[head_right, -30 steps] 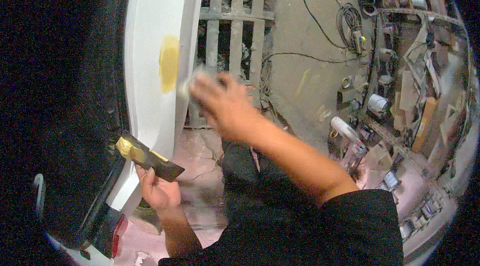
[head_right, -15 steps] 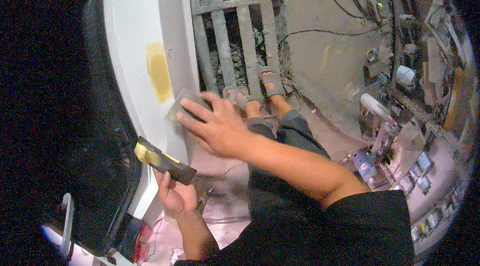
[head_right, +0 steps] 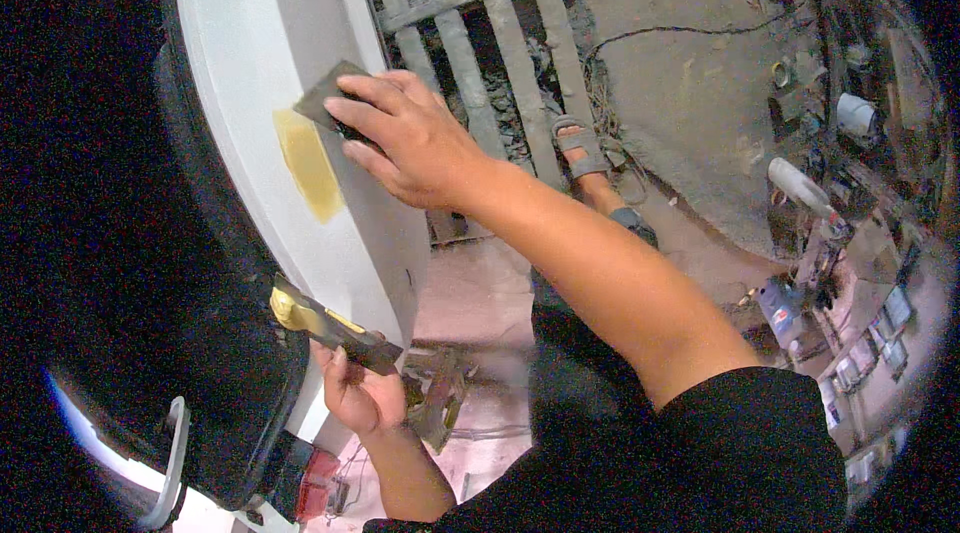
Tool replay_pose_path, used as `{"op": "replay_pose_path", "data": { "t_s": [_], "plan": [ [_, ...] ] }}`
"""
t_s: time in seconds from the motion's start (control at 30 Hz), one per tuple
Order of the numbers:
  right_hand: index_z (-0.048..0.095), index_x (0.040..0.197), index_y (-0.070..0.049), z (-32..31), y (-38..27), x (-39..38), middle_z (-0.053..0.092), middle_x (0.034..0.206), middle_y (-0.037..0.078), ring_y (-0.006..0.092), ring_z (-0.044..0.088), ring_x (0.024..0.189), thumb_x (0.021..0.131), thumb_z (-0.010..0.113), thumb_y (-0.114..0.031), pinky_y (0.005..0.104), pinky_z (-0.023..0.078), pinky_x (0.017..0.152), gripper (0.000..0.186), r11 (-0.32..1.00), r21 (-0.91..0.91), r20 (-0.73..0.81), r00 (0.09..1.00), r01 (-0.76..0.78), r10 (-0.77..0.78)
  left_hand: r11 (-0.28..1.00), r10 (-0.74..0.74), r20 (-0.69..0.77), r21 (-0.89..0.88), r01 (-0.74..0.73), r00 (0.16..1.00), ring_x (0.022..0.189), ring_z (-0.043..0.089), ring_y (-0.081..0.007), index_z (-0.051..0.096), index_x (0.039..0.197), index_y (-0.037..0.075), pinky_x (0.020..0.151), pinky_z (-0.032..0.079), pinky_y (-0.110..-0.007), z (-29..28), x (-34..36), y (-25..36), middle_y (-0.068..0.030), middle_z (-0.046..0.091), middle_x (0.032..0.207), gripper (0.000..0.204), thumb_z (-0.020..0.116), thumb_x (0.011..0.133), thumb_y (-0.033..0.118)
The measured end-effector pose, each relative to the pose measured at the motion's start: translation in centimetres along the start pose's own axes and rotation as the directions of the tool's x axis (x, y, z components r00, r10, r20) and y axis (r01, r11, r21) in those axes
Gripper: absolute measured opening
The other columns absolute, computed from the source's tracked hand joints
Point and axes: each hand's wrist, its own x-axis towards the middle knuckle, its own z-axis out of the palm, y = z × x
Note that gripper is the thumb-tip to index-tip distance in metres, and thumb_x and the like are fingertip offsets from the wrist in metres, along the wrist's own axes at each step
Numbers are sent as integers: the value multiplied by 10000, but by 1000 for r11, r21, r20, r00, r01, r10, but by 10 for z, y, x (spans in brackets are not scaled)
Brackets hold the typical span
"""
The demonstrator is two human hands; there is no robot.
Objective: The person applies yellow body filler to the rear bumper of a white car using a metal spreader. They spread the filler in smooth strokes along the bumper surface, then use their finger to smooth the edges and blend the filler into the surrounding area.
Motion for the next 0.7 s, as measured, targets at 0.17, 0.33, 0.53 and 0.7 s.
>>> {"op": "replay_pose_path", "data": {
  "t_s": [0.17, 0.33, 0.53, 0.7],
  "plan": [
    [590, 1348, -125, 22, -6, -28, 514, 1435, 133, 425, 457, 1277, 902, 669, -217, 509, 398, 1075, 462, 997, 71, 54, 998, 12, -16, 1000, 5, -84, 25, -3, 996, 1277, 545, -276, 381, 1490, 33, 1130, 405, -463, -6, -4, -3, -144, 563, 1382, 640, 473, 860, -35],
    [597, 1354, -124, 9, -35, -89, 531, 1422, 141, 403, 474, 1272, 896, 675, -232, 505, 394, 1074, 477, 938, 311, 240, 968, -151, 77, 999, -3, -89, 50, 7, 996, 1292, 531, -280, 376, 1494, 32, 1135, 400, -471, -2, 2, -7, -144, 550, 1398, 643, 479, 862, -27],
    [615, 1337, -70, -36, -54, -106, 519, 1451, 163, 368, 469, 1313, 910, 660, -167, 493, 345, 1115, 440, 621, 724, 454, 885, -302, -99, 997, 9, -99, 79, -1, 995, 1135, 624, -281, 471, 1434, 75, 1031, 477, -456, 10, 8, -11, -138, 625, 1284, 529, 509, 910, 23],
    [562, 1386, -69, -19, -24, -66, 491, 1469, 178, 384, 450, 1320, 946, 600, -181, 499, 326, 1123, 456, 955, 259, 239, 967, -148, 85, 997, 54, -113, 53, -48, 992, 1069, 641, -275, 480, 1422, 76, 962, 509, -455, 5, 10, -6, -144, 637, 1249, 510, 502, 917, 11]
  ]
}}
